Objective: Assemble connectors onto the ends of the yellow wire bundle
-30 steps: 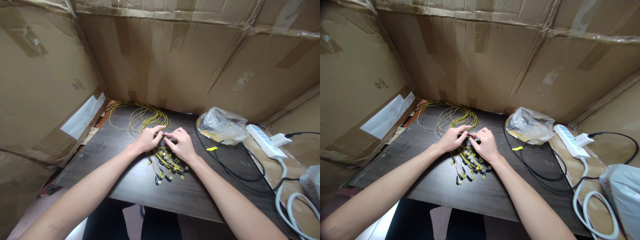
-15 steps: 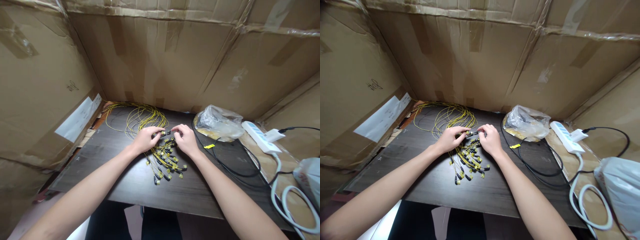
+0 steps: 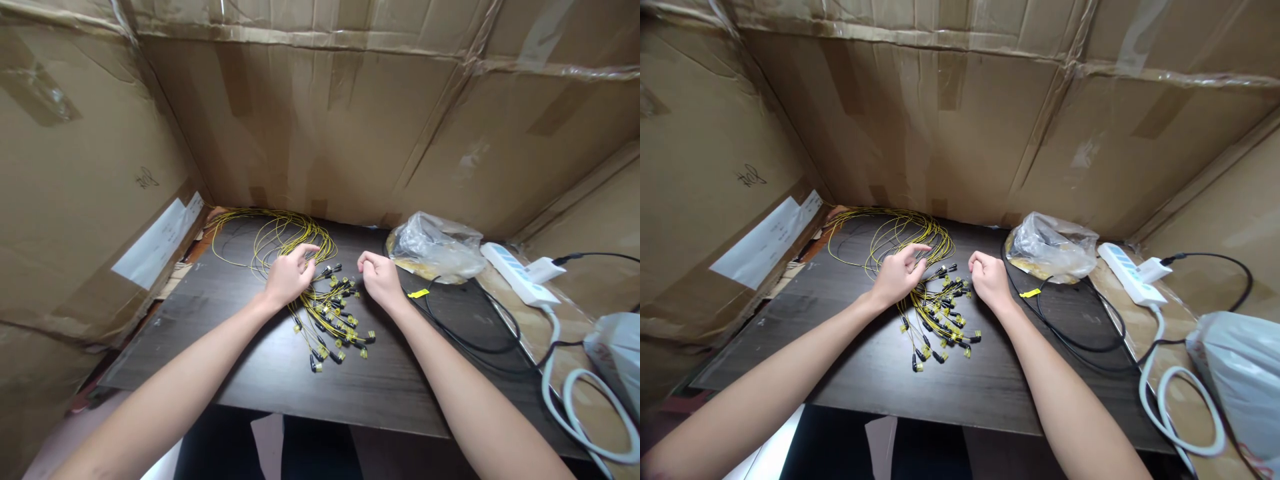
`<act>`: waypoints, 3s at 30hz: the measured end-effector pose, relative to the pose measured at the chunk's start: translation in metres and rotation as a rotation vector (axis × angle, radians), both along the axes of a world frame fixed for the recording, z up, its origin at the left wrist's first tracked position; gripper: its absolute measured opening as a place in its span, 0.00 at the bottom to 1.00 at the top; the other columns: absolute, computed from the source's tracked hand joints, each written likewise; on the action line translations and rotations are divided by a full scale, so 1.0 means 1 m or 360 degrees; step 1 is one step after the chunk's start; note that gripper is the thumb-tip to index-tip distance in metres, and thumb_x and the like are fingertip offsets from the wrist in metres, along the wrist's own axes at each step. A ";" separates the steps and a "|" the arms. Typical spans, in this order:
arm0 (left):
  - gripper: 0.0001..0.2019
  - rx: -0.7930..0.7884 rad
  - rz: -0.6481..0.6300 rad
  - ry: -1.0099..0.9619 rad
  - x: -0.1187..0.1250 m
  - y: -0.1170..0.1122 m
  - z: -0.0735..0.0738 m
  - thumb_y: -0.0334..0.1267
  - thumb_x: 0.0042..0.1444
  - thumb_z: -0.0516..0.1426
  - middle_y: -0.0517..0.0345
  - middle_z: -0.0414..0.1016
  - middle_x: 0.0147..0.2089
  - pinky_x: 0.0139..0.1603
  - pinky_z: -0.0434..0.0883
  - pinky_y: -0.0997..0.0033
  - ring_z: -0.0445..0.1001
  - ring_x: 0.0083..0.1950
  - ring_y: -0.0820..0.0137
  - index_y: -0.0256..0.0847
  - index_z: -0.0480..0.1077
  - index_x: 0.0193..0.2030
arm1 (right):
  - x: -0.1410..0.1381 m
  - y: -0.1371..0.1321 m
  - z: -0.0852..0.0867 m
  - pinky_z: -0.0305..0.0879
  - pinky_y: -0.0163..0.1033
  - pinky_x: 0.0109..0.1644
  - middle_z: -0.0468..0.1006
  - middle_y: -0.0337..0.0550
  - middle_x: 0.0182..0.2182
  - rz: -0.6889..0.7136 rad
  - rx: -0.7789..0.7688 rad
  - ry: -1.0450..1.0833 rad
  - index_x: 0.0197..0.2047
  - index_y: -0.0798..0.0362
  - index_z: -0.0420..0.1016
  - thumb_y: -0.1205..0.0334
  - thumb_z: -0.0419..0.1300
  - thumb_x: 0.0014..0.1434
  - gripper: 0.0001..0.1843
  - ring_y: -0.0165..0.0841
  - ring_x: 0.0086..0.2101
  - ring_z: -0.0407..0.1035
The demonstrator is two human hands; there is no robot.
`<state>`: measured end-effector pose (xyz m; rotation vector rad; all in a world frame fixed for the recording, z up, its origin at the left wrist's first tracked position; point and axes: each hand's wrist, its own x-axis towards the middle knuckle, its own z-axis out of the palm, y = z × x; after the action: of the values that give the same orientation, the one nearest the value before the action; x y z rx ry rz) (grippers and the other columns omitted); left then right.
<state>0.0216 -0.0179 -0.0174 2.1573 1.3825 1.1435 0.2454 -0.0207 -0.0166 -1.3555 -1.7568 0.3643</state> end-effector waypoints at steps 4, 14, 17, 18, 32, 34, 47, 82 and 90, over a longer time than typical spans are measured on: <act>0.13 -0.0010 -0.0261 -0.0093 0.001 -0.002 0.003 0.31 0.61 0.52 0.69 0.54 0.16 0.24 0.56 0.75 0.53 0.18 0.76 0.40 0.76 0.47 | 0.003 -0.001 0.003 0.53 0.37 0.26 0.64 0.36 0.15 0.0079 -0.0055 0.0011 0.19 0.49 0.61 0.66 0.47 0.50 0.11 0.32 0.19 0.60; 0.17 0.0030 -0.0200 0.0022 0.001 -0.004 -0.001 0.30 0.62 0.50 0.64 0.74 0.22 0.30 0.66 0.74 0.70 0.23 0.74 0.42 0.80 0.46 | -0.008 -0.007 -0.012 0.57 0.37 0.29 0.75 0.37 0.20 0.0059 -0.0139 -0.0334 0.33 0.50 0.80 0.64 0.53 0.59 0.13 0.33 0.22 0.66; 0.21 -0.0060 -0.0157 -0.0015 0.000 -0.003 0.001 0.30 0.62 0.48 0.63 0.80 0.27 0.39 0.73 0.70 0.79 0.32 0.69 0.42 0.76 0.56 | -0.011 -0.006 -0.014 0.63 0.40 0.39 0.79 0.43 0.29 0.0103 0.0040 -0.0378 0.35 0.51 0.79 0.64 0.54 0.61 0.11 0.37 0.32 0.69; 0.22 -0.0085 -0.0175 -0.0015 -0.001 -0.002 0.001 0.29 0.61 0.48 0.62 0.81 0.28 0.45 0.74 0.67 0.81 0.37 0.68 0.41 0.75 0.57 | -0.012 -0.006 -0.014 0.64 0.42 0.44 0.79 0.45 0.32 0.0124 0.0102 -0.0397 0.36 0.51 0.80 0.63 0.55 0.62 0.11 0.38 0.36 0.69; 0.21 -0.0027 -0.0243 -0.0008 0.001 0.002 0.000 0.29 0.61 0.45 0.63 0.81 0.24 0.72 0.57 0.50 0.82 0.47 0.67 0.37 0.77 0.51 | -0.018 -0.010 -0.011 0.55 0.52 0.54 0.82 0.47 0.41 0.0347 0.0000 -0.0574 0.44 0.50 0.79 0.56 0.53 0.68 0.14 0.43 0.47 0.67; 0.20 -0.0059 -0.0195 -0.0012 0.002 0.002 -0.002 0.31 0.62 0.47 0.61 0.84 0.30 0.71 0.59 0.51 0.81 0.49 0.67 0.37 0.76 0.54 | -0.019 -0.010 -0.010 0.56 0.51 0.52 0.81 0.46 0.40 0.0318 -0.0016 -0.0563 0.45 0.50 0.79 0.58 0.54 0.67 0.13 0.42 0.45 0.67; 0.17 -0.0036 -0.0191 0.0258 0.000 0.006 -0.004 0.31 0.62 0.51 0.60 0.84 0.35 0.64 0.65 0.55 0.80 0.44 0.66 0.41 0.77 0.52 | -0.022 -0.009 -0.016 0.54 0.50 0.52 0.79 0.46 0.46 0.0356 -0.0019 -0.0578 0.45 0.47 0.81 0.63 0.55 0.65 0.13 0.43 0.49 0.63; 0.09 -0.0268 0.0399 0.0519 -0.010 0.014 0.003 0.42 0.56 0.57 0.56 0.80 0.29 0.34 0.67 0.69 0.77 0.34 0.62 0.44 0.78 0.34 | -0.022 -0.005 -0.015 0.60 0.47 0.50 0.78 0.45 0.35 0.0303 -0.0042 -0.0408 0.39 0.51 0.81 0.70 0.54 0.57 0.14 0.41 0.42 0.66; 0.11 0.0045 0.0161 0.0539 -0.006 0.008 0.009 0.43 0.62 0.56 0.53 0.80 0.37 0.46 0.70 0.64 0.77 0.41 0.62 0.42 0.79 0.40 | -0.012 0.002 -0.013 0.62 0.42 0.43 0.78 0.43 0.30 -0.0011 -0.0095 -0.0099 0.32 0.49 0.79 0.67 0.50 0.58 0.15 0.38 0.36 0.69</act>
<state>0.0152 -0.0099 -0.0089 2.4084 1.6390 0.8613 0.2329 -0.0191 -0.0299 -1.4284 -1.8047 0.3770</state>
